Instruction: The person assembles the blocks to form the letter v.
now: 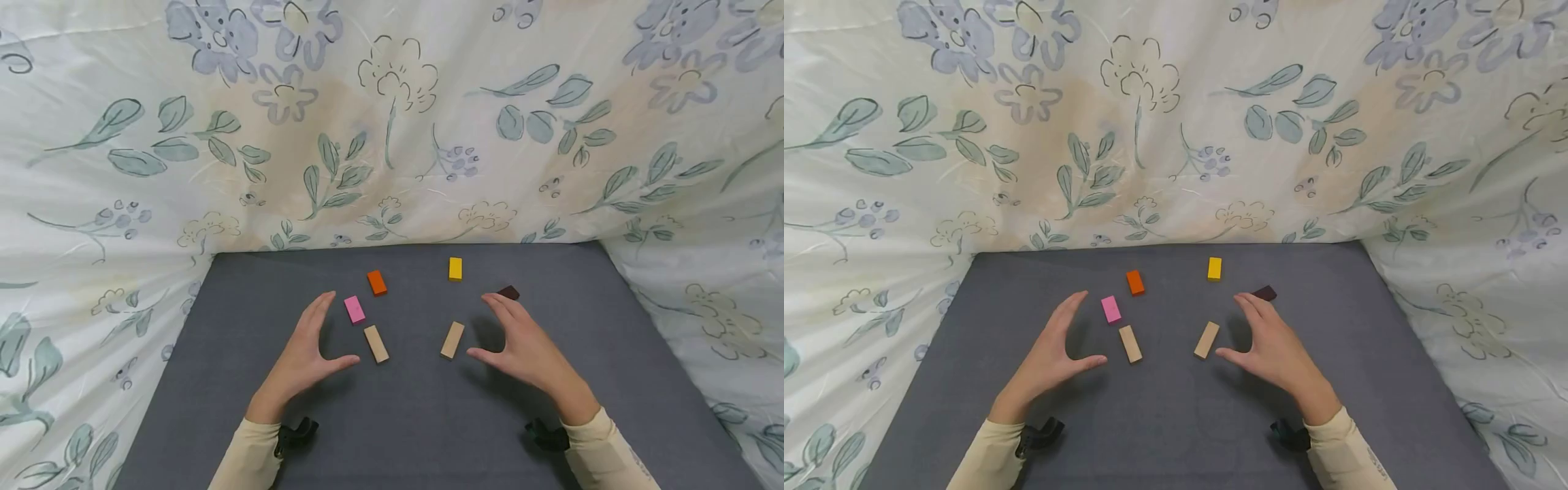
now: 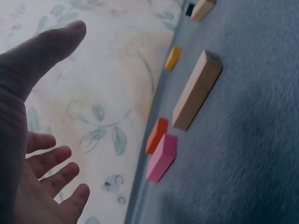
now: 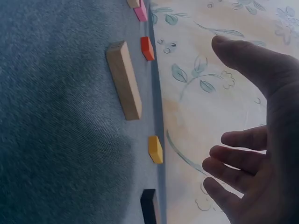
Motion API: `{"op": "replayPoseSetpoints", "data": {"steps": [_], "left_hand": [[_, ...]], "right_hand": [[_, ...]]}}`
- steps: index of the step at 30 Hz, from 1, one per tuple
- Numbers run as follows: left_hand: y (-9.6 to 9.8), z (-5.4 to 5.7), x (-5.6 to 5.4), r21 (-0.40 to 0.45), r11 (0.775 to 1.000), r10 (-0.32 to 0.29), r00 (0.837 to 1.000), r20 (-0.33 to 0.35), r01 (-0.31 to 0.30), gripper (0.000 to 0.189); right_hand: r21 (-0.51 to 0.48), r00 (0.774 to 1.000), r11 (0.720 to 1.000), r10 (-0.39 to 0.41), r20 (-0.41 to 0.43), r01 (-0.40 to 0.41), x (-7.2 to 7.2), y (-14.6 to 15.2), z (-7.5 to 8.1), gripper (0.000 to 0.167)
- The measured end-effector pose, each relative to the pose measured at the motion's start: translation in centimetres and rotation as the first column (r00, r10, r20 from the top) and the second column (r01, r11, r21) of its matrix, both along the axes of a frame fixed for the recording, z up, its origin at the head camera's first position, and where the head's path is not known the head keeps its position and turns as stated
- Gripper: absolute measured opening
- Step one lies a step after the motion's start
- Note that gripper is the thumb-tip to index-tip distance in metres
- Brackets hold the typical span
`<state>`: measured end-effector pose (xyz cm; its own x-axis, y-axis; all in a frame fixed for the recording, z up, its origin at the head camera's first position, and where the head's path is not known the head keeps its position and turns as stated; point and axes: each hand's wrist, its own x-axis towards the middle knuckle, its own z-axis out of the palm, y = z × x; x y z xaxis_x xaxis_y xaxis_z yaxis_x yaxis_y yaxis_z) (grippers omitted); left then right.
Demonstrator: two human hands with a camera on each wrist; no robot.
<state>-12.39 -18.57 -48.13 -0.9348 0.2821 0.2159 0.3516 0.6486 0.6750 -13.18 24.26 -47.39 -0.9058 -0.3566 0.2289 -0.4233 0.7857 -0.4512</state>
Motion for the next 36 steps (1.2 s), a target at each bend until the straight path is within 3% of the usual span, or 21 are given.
{"op": "replayPoseSetpoints", "data": {"steps": [10, 21, 36], "left_hand": [[2.2, -1.1, -0.8, 0.037, 0.997, -0.07, 0.997, 0.031, 0.069, 0.121], [3.0, -2.6, -1.0, 0.018, 0.998, -0.068, 0.99, 0.125, 0.066, 0.113], [3.8, -3.1, -1.0, -0.072, 0.994, -0.073, 0.983, 0.171, 0.086, 0.104]], "right_hand": [[0.018, 0.999, 1.0, 0.0, 0.039, -0.001, -0.4, -1.1, -0.8, 0.097], [0.036, 0.997, 0.999, -0.001, 0.075, -0.001, -0.4, -1.9, -1.6, 0.096], [0.055, 0.994, 0.998, 0.029, 0.106, -0.035, -0.7, -3.1, -2.5, 0.088]]}}
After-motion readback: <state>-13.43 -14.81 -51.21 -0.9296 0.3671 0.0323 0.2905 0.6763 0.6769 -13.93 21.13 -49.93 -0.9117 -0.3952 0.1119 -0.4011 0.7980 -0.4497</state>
